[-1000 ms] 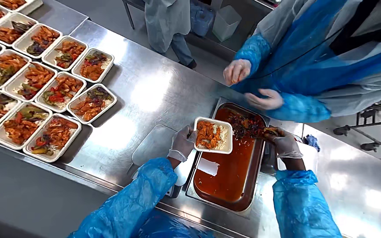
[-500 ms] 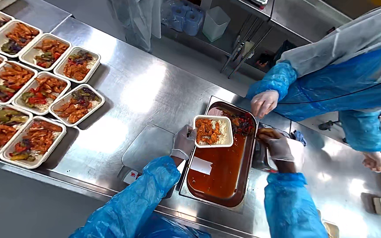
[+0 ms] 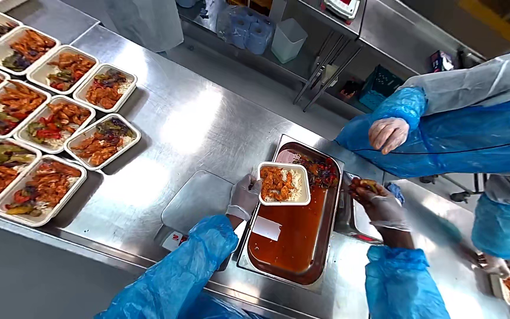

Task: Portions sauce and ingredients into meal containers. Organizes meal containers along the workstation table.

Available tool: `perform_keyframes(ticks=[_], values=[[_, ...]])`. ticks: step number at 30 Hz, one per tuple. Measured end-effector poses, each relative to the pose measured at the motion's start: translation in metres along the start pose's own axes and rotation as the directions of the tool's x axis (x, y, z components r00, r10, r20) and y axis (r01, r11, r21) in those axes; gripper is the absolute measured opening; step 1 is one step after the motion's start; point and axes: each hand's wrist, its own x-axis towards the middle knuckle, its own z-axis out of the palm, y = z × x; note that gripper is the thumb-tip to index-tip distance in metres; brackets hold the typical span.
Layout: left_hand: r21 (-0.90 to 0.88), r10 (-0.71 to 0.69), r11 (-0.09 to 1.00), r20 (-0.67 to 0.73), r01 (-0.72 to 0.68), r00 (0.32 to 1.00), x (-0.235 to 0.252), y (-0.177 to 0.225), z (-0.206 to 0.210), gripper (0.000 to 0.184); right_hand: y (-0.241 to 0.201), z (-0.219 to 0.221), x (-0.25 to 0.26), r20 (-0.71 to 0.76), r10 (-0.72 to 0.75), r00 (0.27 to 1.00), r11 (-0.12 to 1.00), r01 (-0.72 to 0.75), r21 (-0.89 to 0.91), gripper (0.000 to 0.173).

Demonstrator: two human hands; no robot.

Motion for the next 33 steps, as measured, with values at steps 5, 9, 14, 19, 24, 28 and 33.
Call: perform_keyframes(ticks=[5,9,14,19,24,28,33], values=[[-0.002,0.042,0.999,0.088,-0.042,0.995,-0.002,0.006,0.017,0.028,-0.057,0.010,-0.027,0.096,-0.089,0.991,0.996,0.091,-0.015,0.033],[-0.080,0.050,0.996,0.148,-0.039,0.988,-0.007,0.007,0.029,0.027,-0.066,0.047,-0.043,0.303,-0.120,0.946,0.896,0.234,-0.378,0.028],[-0.137,0.035,0.990,0.181,-0.010,0.983,-0.018,0.013,0.011,0.025,-0.038,0.096,-0.043,0.457,-0.207,0.865,0.546,0.490,-0.679,0.025],[-0.119,0.100,0.989,0.095,-0.088,0.990,-0.026,0.004,-0.032,0.021,-0.056,0.148,-0.045,0.470,-0.232,0.852,0.335,0.524,-0.783,0.032],[-0.086,0.104,0.991,-0.022,-0.105,0.994,-0.055,-0.018,-0.094,0.019,-0.056,0.207,-0.055,0.509,-0.341,0.791,0.322,0.606,-0.727,0.030],[-0.089,0.096,0.990,-0.147,-0.110,0.984,-0.065,-0.052,-0.136,0.018,-0.036,0.266,-0.065,0.584,-0.394,0.709,0.373,0.705,-0.604,0.028],[-0.104,-0.032,0.995,-0.246,0.007,0.969,-0.074,-0.086,-0.176,0.018,-0.032,0.318,-0.079,0.594,-0.374,0.712,0.393,0.702,-0.594,0.038]])
